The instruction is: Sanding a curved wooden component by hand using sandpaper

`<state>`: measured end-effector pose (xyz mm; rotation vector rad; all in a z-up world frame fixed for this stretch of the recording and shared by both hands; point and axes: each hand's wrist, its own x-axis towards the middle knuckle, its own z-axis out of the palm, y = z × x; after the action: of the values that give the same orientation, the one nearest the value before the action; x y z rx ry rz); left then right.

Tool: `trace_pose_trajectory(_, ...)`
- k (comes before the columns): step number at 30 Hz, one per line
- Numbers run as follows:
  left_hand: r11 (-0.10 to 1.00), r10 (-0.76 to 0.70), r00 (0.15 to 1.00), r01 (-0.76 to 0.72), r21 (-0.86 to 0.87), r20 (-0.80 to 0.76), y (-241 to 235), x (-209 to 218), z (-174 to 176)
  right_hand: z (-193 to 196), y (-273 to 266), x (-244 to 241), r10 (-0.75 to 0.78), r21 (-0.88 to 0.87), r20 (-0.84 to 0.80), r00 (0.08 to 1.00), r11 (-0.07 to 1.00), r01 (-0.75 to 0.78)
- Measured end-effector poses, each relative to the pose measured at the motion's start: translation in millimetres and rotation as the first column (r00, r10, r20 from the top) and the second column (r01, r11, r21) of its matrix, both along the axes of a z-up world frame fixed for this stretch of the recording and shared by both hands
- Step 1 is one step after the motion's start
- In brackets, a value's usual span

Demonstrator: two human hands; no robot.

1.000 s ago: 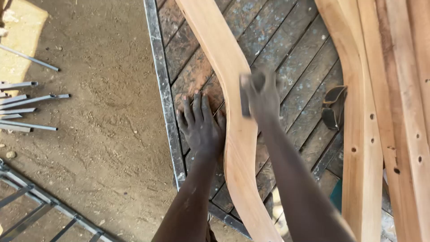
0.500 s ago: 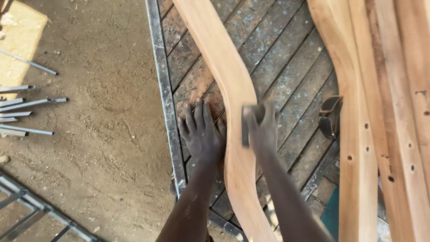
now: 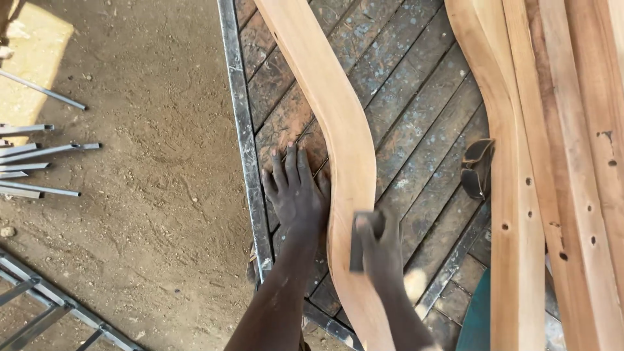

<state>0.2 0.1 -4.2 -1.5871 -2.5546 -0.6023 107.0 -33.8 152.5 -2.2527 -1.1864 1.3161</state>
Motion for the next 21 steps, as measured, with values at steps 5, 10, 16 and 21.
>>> trace_pose_trajectory(5, 1.0, -0.005, 1.0, 0.005, -0.014, 0.009, 0.6, 0.5, -0.4, -102.5, 146.3, 12.6, 0.184, 0.297, 0.105, 0.977, 0.932, -0.207)
trace_pose_trajectory(10, 1.0, -0.007, 1.0, 0.008, 0.027, -0.005, 5.4, 3.6, 3.2, -49.6, 55.9, 9.8, 0.268, 0.411, 0.144, 0.953, 0.859, -0.304)
trace_pose_trajectory(16, 1.0, -0.004, 0.99, 0.007, 0.016, -0.142, -0.4, -6.0, 3.7, -17.8, -72.5, 17.6, 0.086, 0.013, 0.294, 0.952, 0.995, -0.094)
trace_pose_trajectory(21, 0.995, 0.014, 0.996, -0.006, 0.102, -0.084, 1.3, 3.0, -6.9, -35.5, 19.3, -10.0, 0.136, 0.182, 0.227, 0.964, 0.967, -0.18)
